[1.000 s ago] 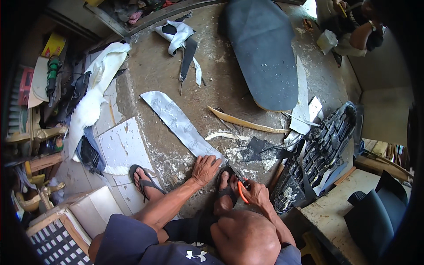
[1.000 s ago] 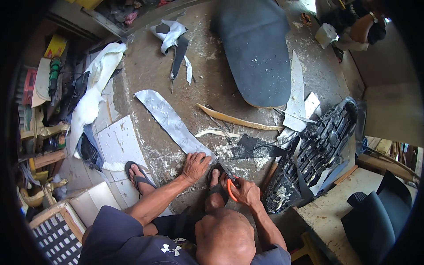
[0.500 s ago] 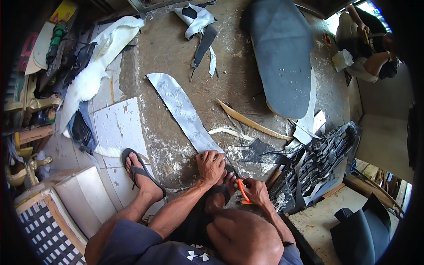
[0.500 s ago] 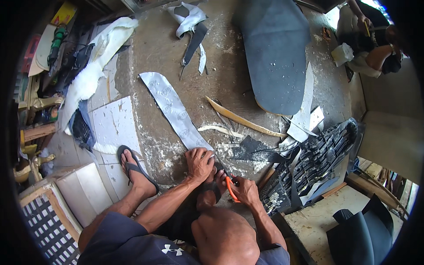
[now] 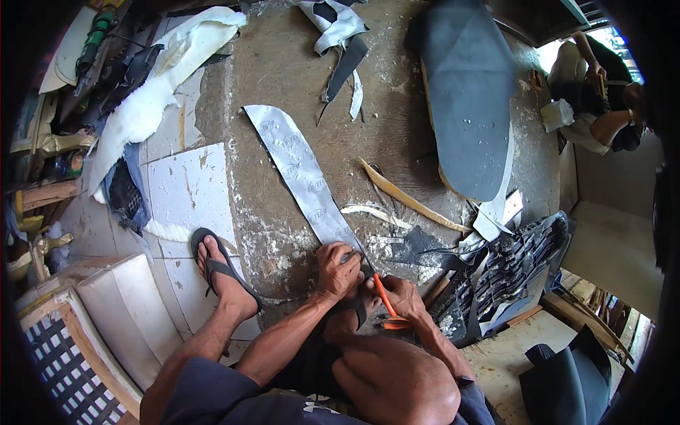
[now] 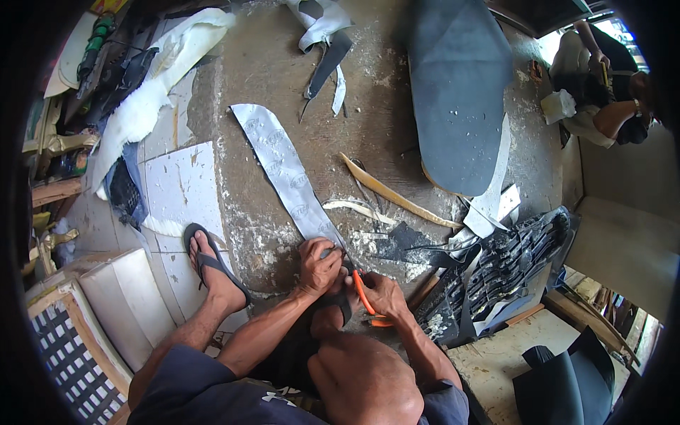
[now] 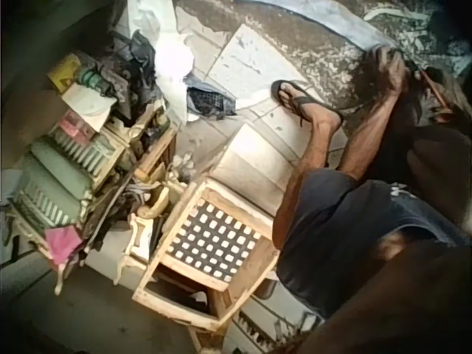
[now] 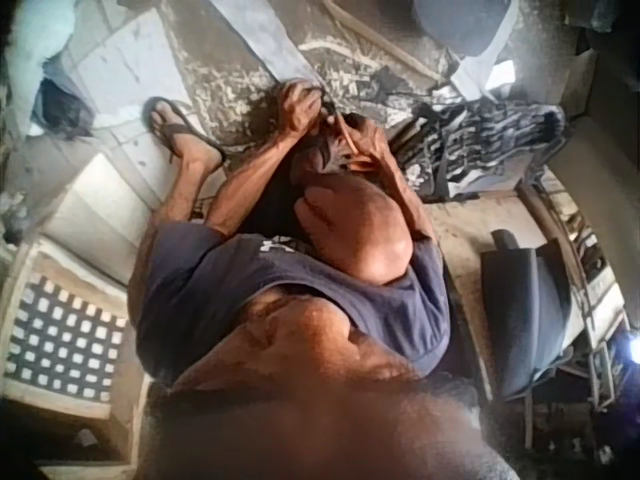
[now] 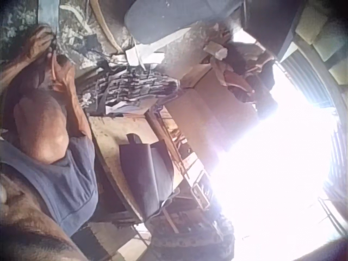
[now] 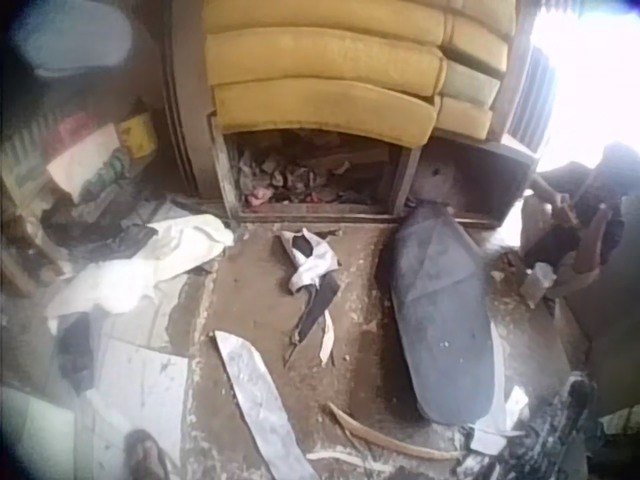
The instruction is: The person cuts a strip of material from a larger piece of grey upholstery fabric using shears, then overlays the cut strip onto a dark upholstered component.
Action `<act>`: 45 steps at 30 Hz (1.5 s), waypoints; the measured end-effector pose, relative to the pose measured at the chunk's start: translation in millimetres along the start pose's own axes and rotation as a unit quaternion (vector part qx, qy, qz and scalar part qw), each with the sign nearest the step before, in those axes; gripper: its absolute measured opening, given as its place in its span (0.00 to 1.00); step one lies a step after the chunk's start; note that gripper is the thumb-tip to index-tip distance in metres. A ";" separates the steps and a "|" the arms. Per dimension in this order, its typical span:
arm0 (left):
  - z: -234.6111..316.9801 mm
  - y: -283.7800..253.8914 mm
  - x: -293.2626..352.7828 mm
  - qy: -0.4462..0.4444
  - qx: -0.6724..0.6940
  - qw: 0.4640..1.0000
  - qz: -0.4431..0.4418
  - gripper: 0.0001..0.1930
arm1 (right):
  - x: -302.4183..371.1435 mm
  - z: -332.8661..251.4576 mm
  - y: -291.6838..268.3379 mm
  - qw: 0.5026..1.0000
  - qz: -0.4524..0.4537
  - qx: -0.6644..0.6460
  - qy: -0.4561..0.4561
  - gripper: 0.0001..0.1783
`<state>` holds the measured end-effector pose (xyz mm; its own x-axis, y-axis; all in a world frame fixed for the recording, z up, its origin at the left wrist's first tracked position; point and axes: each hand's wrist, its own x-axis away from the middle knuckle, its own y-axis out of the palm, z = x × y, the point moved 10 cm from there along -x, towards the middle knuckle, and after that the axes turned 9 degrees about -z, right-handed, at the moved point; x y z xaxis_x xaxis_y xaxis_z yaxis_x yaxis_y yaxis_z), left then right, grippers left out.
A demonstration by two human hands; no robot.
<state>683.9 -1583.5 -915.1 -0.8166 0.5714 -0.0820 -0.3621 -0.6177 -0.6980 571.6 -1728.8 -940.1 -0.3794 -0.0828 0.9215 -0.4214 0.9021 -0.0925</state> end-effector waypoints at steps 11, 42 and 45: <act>-2.8 -5.1 -1.5 -0.017 0.015 1.000 0.006 0.08 | 9.6 -5.3 -3.0 0.999 0.012 0.030 0.003 0.33; -27.0 -15.4 5.9 -0.077 0.159 0.984 0.030 0.07 | -4.6 -33.1 -2.3 0.996 0.057 0.069 0.020 0.40; -40.1 -13.6 7.8 -0.128 0.244 0.960 0.044 0.07 | -8.9 -27.0 1.2 0.997 0.054 0.051 0.001 0.37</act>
<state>700.5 -1549.0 -934.8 -0.9148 0.3923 0.0965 -0.4033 -0.8728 -0.2748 596.7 -1715.5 -938.2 -0.4262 0.0132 0.9045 -0.4595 0.8581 -0.2290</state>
